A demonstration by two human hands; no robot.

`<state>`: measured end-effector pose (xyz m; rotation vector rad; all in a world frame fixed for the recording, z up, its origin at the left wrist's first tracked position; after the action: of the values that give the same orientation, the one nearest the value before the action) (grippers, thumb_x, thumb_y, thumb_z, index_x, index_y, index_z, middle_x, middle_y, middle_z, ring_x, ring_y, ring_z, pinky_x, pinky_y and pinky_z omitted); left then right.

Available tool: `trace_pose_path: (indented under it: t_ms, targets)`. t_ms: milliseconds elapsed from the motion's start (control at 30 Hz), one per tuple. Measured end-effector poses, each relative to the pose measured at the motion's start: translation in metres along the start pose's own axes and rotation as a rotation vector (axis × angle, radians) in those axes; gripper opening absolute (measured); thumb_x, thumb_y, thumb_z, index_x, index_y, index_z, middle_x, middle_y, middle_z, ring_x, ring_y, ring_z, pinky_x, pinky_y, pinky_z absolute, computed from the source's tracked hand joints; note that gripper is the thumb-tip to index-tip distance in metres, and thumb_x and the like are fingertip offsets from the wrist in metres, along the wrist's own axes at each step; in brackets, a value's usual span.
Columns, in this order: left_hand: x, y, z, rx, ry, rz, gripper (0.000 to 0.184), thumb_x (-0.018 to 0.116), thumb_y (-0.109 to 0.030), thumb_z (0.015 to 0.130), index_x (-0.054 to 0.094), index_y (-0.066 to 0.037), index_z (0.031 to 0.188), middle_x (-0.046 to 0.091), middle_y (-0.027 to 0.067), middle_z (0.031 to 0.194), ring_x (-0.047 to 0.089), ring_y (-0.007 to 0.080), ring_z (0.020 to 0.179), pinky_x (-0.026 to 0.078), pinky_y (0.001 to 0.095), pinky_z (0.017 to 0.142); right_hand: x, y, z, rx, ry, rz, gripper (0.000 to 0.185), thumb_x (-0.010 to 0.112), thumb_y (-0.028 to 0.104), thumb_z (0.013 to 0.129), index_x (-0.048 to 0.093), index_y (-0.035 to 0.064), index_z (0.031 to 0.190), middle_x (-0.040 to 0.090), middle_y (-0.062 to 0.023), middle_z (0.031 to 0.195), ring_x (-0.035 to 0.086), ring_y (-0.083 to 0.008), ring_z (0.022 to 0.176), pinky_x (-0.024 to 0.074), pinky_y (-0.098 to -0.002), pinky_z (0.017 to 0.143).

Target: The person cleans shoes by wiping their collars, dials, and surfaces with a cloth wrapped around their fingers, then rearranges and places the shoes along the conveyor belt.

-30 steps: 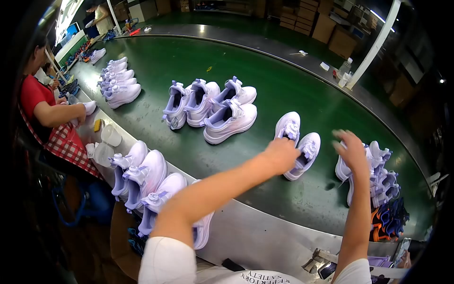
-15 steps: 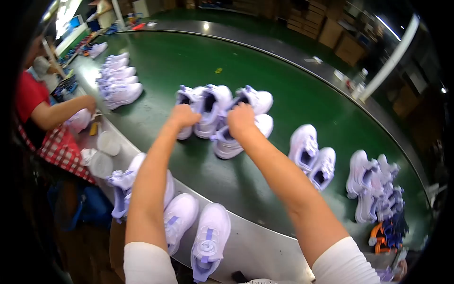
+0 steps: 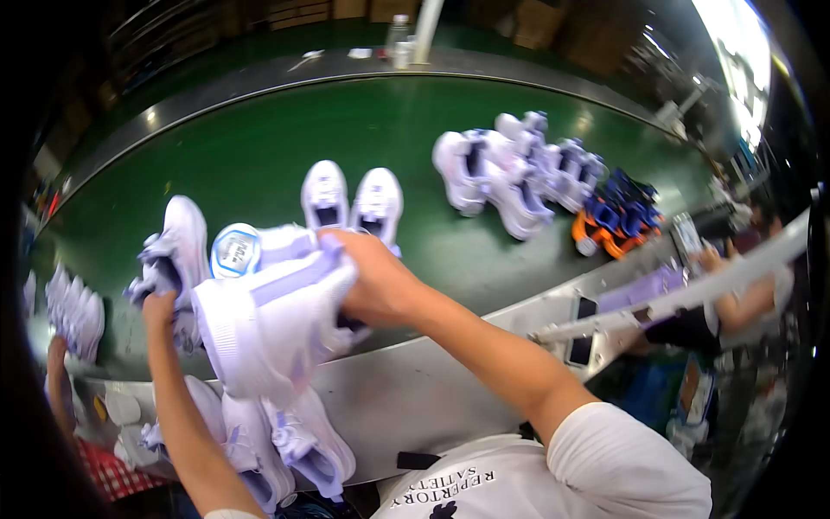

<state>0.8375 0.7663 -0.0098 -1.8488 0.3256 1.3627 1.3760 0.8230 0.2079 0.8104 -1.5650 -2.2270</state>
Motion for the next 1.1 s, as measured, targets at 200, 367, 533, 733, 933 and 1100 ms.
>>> trace_pose_path:
  t_ms: [200,367,533,733,933,1100]
  targets:
    - [-0.050,-0.142,-0.149,0.047,0.209,-0.891,0.035,0.060,-0.023,0.088,0.059,0.000,0.114,0.065,0.0088,0.095,0.063,0.0176,0.078,0.050,0.0327,0.067,-0.088,0.044,-0.183,0.219,0.159,-0.171,0.045,0.073,0.024,0.074,0.064,0.0067,0.115,0.059,-0.0133,0.123,0.059,-0.0285,0.111,0.0448,-0.0363,0.095]
    - [-0.057,-0.225,-0.308,0.152,0.392,-1.076,0.036,0.057,-0.018,0.092,0.053,0.001,0.122,0.061,0.0093,0.113,0.059,0.0170,0.100,0.047,0.0283,0.086,-0.151,0.083,-0.314,0.095,0.173,-0.402,0.037,0.071,0.016,0.071,0.064,0.0067,0.106,0.062,-0.0135,0.107,0.059,-0.0341,0.104,0.0452,-0.0405,0.091]
    - [-0.002,-0.257,-0.434,0.227,0.560,-0.926,0.032,0.057,-0.004,0.079,0.059,0.005,0.110,0.065,0.0094,0.101,0.062,0.0164,0.088,0.049,0.0265,0.078,-0.248,0.054,-0.467,0.466,0.035,-0.590,0.021,0.068,0.008,0.072,0.067,0.0041,0.092,0.063,-0.0141,0.093,0.061,-0.0324,0.090,0.0469,-0.0383,0.081]
    - [0.047,-0.263,-0.522,0.152,0.645,-0.340,0.026,0.065,-0.013,0.071,0.065,0.007,0.088,0.066,0.0087,0.076,0.062,0.0166,0.069,0.048,0.0291,0.063,-0.438,-0.025,-0.642,1.087,-0.486,-0.987,0.029,0.071,0.024,0.065,0.069,0.0002,0.082,0.065,-0.0201,0.072,0.065,-0.0311,0.066,0.0486,-0.0407,0.064]
    - [0.083,-0.281,-0.567,0.315,0.379,0.076,0.031,0.067,-0.024,0.068,0.066,0.004,0.080,0.065,0.0233,0.075,0.065,0.0384,0.071,0.050,0.0454,0.067,-0.597,-0.147,-0.662,1.109,-0.637,-1.300,0.028,0.072,0.017,0.063,0.068,0.0000,0.084,0.066,-0.0232,0.084,0.065,-0.0388,0.080,0.0509,-0.0439,0.072]
    - [0.120,-0.304,-0.610,0.359,0.387,0.223,0.035,0.064,-0.028,0.072,0.065,0.003,0.086,0.066,0.0239,0.085,0.064,0.0398,0.081,0.051,0.0471,0.076,-0.616,-0.204,-0.623,1.219,-0.624,-1.270,0.037,0.076,0.018,0.068,0.067,0.0014,0.100,0.066,-0.0230,0.102,0.063,-0.0389,0.099,0.0516,-0.0435,0.083]
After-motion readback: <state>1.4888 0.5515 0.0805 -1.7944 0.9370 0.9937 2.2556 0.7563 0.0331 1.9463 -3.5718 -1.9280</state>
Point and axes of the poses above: each hand's wrist, its own z-axis towards the middle knuckle, its own x-axis out of the palm, y = z × x, the point moved 10 cm from there along z, towards the middle knuckle
